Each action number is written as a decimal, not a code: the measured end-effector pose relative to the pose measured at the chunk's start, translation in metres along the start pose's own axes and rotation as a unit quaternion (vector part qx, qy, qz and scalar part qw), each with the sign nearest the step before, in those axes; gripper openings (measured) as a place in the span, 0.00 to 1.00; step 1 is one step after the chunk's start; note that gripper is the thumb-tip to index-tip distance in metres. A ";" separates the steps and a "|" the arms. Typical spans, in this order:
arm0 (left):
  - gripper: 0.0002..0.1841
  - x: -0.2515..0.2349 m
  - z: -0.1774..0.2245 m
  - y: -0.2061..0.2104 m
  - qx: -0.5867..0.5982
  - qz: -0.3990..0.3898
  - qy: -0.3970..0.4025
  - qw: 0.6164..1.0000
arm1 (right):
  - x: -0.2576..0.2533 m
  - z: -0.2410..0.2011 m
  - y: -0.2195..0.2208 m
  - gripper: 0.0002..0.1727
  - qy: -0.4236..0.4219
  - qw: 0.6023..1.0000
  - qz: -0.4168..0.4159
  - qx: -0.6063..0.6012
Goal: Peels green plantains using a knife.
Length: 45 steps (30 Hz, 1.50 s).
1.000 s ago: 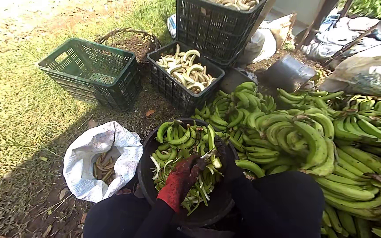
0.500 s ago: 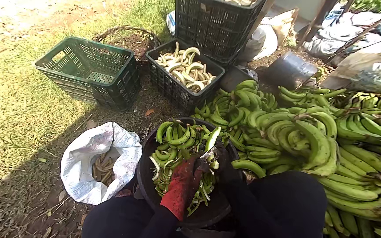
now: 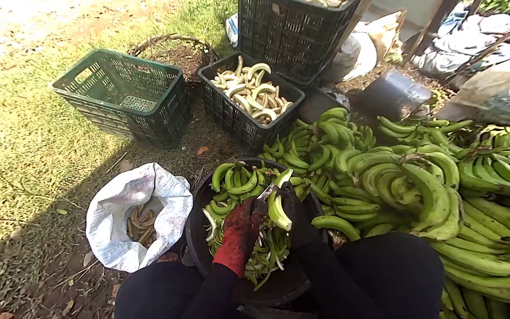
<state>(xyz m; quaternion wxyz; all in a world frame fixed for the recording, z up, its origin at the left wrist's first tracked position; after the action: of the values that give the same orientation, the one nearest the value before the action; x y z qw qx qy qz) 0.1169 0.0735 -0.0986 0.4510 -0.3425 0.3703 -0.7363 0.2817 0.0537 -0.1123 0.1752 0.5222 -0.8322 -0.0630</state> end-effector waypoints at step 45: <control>0.23 -0.013 -0.014 0.000 0.012 0.001 0.053 0.999 | 0.021 0.037 0.011 0.36 0.040 0.871 -0.362 0.330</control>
<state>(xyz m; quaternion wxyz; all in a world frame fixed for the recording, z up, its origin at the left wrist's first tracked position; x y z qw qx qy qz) 0.1098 0.0885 -0.1072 0.4356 -0.2972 0.3848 -0.7575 0.2507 0.0373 -0.1390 -0.0092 0.8165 -0.5495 0.1770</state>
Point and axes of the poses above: each hand's wrist, its own x-axis away from the middle knuckle, its own y-axis out of the palm, z = x × y, the point moved 10 cm from there along -x, towards the middle knuckle, and after that the axes turned 13 degrees about -x, right-handed, at the moved point
